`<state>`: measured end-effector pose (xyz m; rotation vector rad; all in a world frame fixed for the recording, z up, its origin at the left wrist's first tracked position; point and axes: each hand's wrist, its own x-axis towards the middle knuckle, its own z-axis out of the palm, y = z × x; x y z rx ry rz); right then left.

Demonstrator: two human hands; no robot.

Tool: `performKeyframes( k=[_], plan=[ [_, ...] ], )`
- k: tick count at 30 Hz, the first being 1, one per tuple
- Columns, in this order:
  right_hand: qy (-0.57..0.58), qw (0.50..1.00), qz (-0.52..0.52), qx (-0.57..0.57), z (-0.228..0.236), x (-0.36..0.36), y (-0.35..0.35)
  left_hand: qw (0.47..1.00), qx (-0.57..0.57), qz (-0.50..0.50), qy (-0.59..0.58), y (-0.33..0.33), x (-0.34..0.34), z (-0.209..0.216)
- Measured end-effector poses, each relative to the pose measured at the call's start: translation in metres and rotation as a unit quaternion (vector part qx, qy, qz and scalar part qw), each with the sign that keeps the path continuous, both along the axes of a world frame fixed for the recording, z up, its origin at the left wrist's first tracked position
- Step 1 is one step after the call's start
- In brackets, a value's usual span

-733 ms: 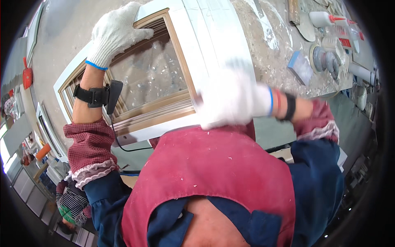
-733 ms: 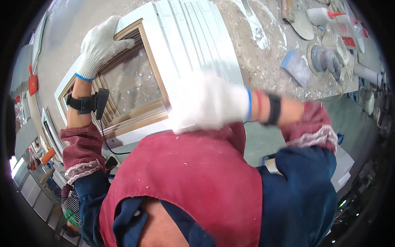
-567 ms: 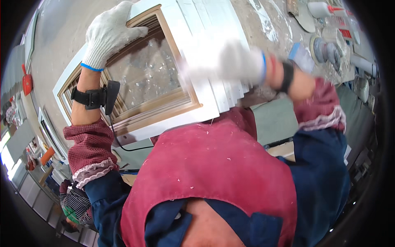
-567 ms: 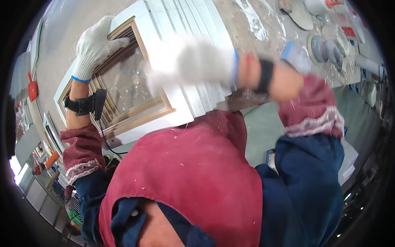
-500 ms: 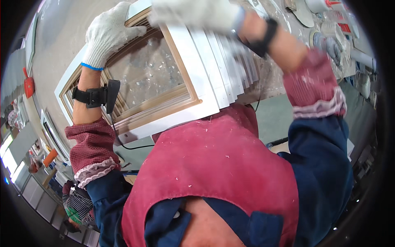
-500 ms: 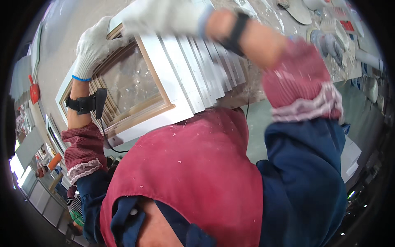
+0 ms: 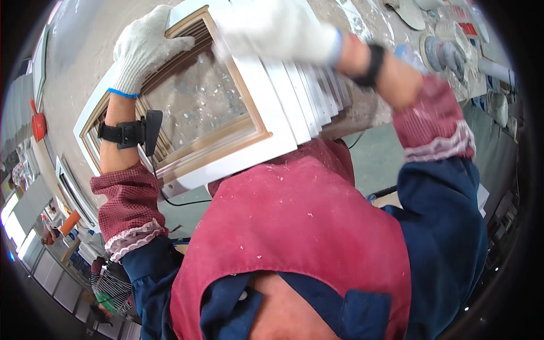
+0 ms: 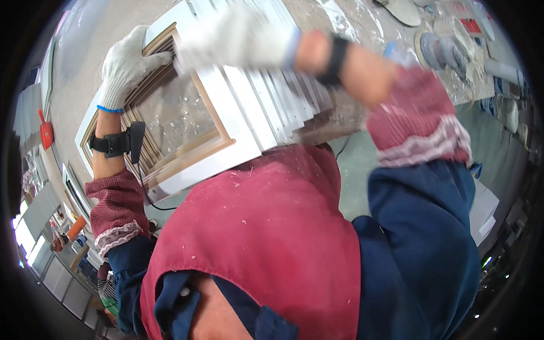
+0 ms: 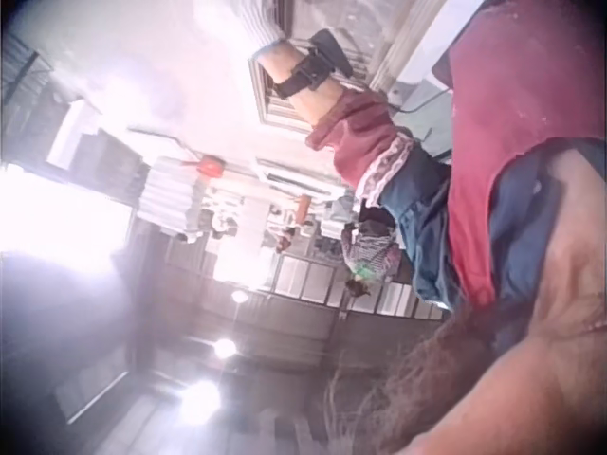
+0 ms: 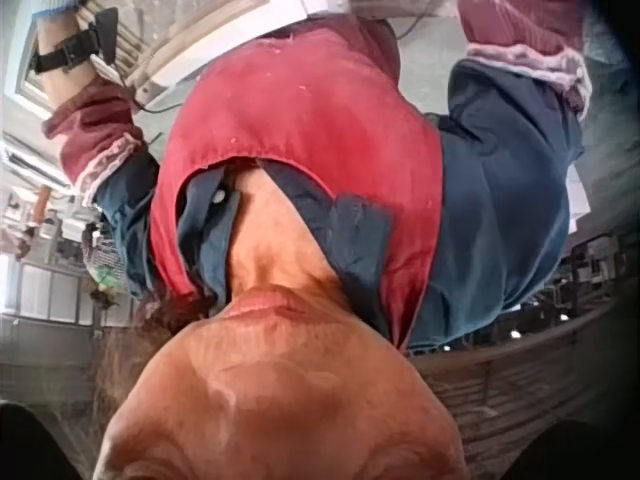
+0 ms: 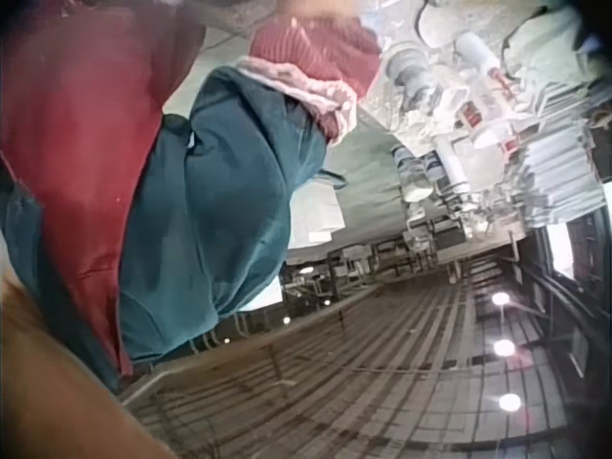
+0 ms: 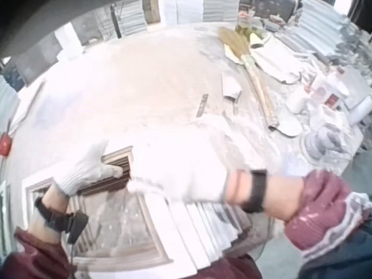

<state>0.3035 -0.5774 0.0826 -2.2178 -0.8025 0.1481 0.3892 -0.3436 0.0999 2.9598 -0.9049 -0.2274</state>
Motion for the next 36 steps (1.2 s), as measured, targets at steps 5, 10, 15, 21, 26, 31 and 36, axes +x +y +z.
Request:
performKeyframes(
  k=[5,10,15,21,26,31,36],
  plan=[
    [-0.214,0.973,0.056,0.070,-0.017,-0.006,0.006,1.000,0.009,-0.006,-0.018,0.001,0.000,0.003],
    [-0.161,0.961,0.098,0.203,-0.005,-0.122,-0.003,1.000,0.009,0.011,-0.004,0.000,0.002,-0.002],
    [0.111,0.990,-0.049,0.067,0.014,-0.053,0.003,1.000,-0.005,0.013,0.013,-0.002,-0.008,0.000],
    [-0.071,0.986,0.052,0.139,-0.006,-0.117,-0.004,0.999,-0.026,-0.024,-0.014,0.008,0.004,-0.001],
    [-0.294,0.939,-0.049,0.173,-0.072,-0.069,-0.016,1.000,-0.002,-0.005,0.012,-0.004,-0.002,0.008],
    [0.031,0.983,-0.163,-0.082,-0.034,0.001,-0.021,1.000,-0.015,-0.013,0.005,0.006,0.002,-0.001],
    [-0.124,0.980,-0.078,0.132,-0.028,-0.142,-0.040,0.999,-0.007,0.019,0.027,-0.003,-0.005,0.012]
  ],
)
